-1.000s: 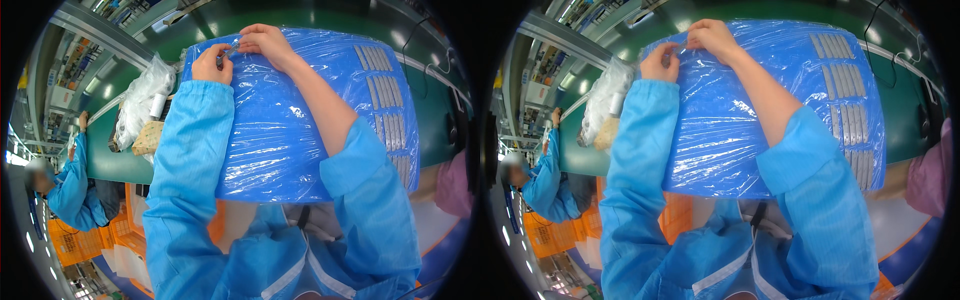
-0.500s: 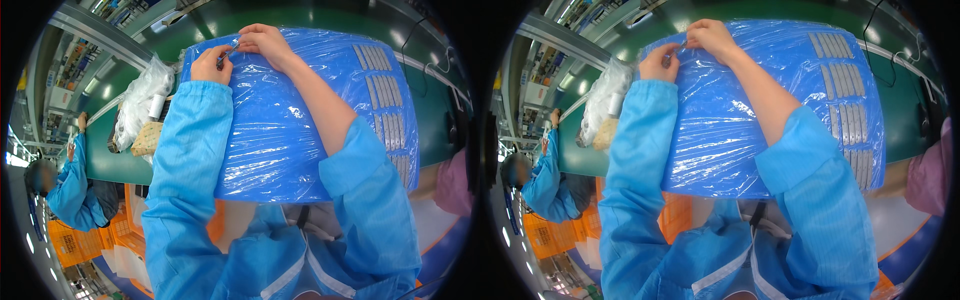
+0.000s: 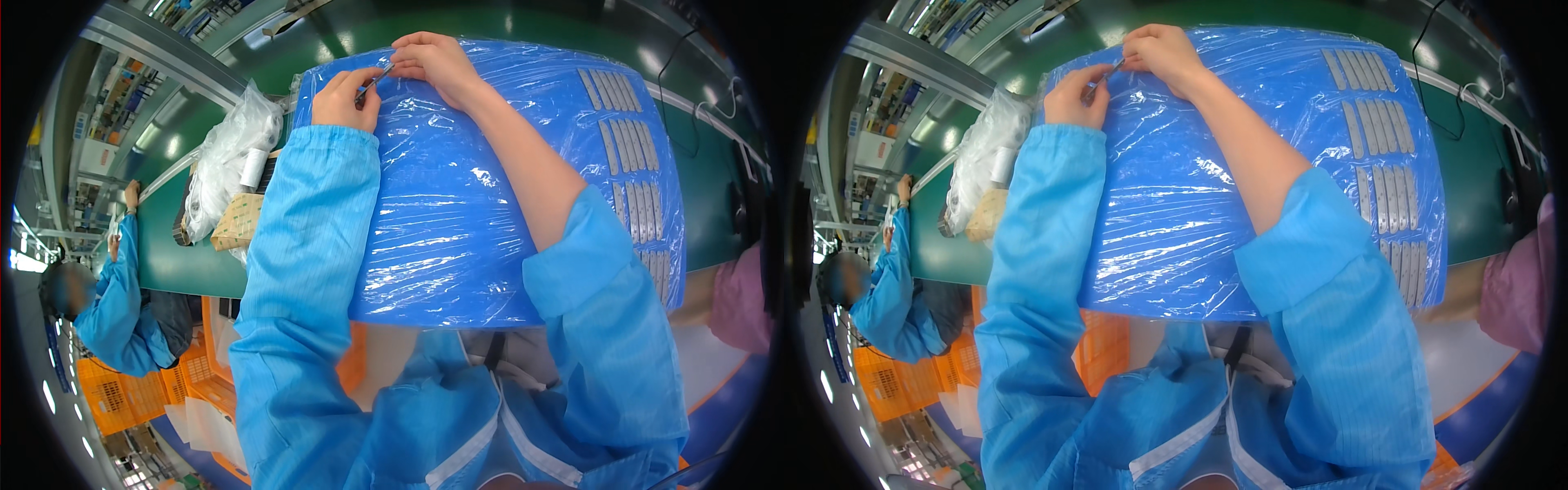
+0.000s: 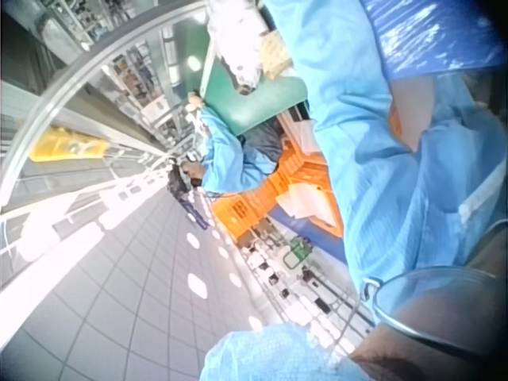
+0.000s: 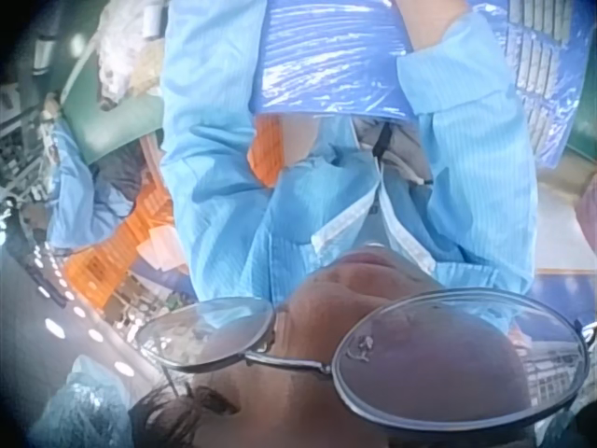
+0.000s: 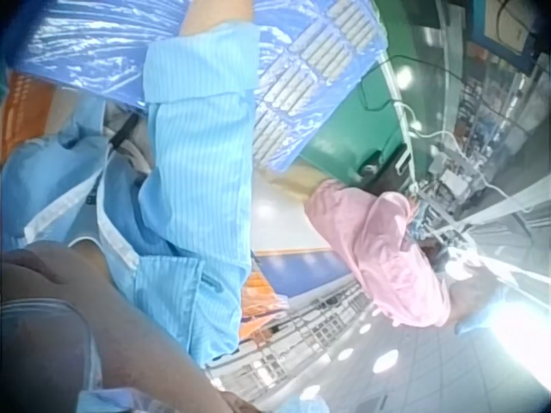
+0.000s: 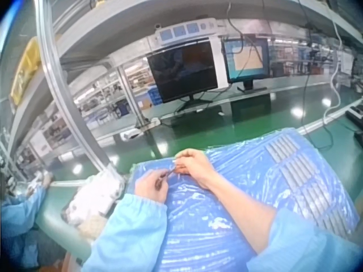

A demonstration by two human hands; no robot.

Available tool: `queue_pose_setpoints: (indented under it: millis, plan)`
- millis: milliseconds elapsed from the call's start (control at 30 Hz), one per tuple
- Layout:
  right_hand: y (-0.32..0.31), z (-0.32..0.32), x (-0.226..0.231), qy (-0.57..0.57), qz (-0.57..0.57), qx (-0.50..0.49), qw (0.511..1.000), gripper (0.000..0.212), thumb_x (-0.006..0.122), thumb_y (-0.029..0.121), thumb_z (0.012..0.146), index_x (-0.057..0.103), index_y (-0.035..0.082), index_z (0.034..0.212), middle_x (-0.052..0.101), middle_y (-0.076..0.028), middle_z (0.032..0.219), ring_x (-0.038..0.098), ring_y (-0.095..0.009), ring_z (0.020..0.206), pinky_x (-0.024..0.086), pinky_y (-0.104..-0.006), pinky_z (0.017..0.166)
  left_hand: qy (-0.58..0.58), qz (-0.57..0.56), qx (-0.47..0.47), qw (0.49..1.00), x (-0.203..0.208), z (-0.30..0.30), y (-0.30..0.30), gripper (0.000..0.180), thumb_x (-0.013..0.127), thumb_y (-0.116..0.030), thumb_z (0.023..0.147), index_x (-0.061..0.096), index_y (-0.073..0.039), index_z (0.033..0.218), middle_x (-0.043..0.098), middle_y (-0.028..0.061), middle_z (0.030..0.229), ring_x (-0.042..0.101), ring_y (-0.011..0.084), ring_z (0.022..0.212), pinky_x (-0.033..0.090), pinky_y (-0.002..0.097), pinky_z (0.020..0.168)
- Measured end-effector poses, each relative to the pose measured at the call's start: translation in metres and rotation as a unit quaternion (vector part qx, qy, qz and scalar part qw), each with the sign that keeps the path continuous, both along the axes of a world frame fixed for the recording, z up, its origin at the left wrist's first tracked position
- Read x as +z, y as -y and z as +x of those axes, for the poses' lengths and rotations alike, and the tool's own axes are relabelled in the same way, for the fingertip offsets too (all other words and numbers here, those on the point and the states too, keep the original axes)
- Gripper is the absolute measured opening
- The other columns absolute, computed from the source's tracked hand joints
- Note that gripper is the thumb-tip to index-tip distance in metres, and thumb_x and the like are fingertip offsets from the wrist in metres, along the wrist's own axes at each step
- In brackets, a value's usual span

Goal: Assembling and inspecting small electronic components on a factory assembly line.

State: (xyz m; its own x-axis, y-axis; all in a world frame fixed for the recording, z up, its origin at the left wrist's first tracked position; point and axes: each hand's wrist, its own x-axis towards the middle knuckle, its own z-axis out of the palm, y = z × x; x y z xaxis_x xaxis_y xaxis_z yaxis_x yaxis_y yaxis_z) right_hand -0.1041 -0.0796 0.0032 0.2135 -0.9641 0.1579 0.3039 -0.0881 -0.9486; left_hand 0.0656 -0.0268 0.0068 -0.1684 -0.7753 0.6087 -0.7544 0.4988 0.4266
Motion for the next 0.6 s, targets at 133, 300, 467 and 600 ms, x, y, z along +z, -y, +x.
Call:
queue_pose_setpoints:
  millis: [133, 300, 467, 600]
  plan:
    - [0.0018, 0.0002, 0.0010, -0.010, 0.014, -0.014, 1.000, 0.029, 0.060, 0.005, 0.087, 0.056, -0.009, 0.112, 0.062, -0.018, 0.100, 0.067, -0.023, 0.091, 0.056, -0.0295, 0.083, -0.004, -0.009, -0.008, 1.000, 0.0015, -0.0025, -0.0006, 0.022, 0.064, -0.002, 0.082, 0.072, -0.010, 0.102, 0.069, 0.0084, 0.089, 0.066, 0.0201, 0.072, 0.053, 0.0299, 0.067]
    - [-0.0019, -0.0015, 0.0033, -0.006, 0.015, -0.008, 1.000, 0.029, 0.061, 0.005, 0.086, 0.056, -0.009, 0.111, 0.062, -0.018, 0.100, 0.067, -0.023, 0.091, 0.056, -0.0295, 0.082, 0.019, 0.012, -0.022, 1.000, 0.0028, -0.0020, -0.0030, 0.021, 0.064, -0.003, 0.082, 0.072, -0.009, 0.101, 0.069, 0.0083, 0.087, 0.066, 0.0198, 0.072, 0.053, 0.0298, 0.067]
    - [-0.0040, 0.0003, 0.0030, 0.019, 0.028, -0.005, 0.999, 0.029, 0.061, 0.005, 0.086, 0.056, -0.010, 0.111, 0.061, -0.018, 0.101, 0.067, -0.025, 0.094, 0.056, -0.0299, 0.082, -0.021, -0.021, 0.028, 0.999, 0.0006, -0.0011, -0.0006, 0.022, 0.065, -0.004, 0.083, 0.070, -0.008, 0.103, 0.069, 0.0089, 0.089, 0.067, 0.0208, 0.074, 0.054, 0.0308, 0.068]
    - [-0.0027, -0.0001, 0.0030, 0.025, 0.013, 0.004, 1.000, 0.029, 0.061, 0.004, 0.086, 0.056, -0.010, 0.111, 0.061, -0.019, 0.100, 0.067, -0.026, 0.092, 0.056, -0.0305, 0.083, -0.020, -0.034, 0.006, 0.999, 0.0007, -0.0010, -0.0003, 0.021, 0.066, -0.004, 0.083, 0.070, -0.007, 0.103, 0.069, 0.0098, 0.090, 0.067, 0.0215, 0.075, 0.055, 0.0314, 0.069]
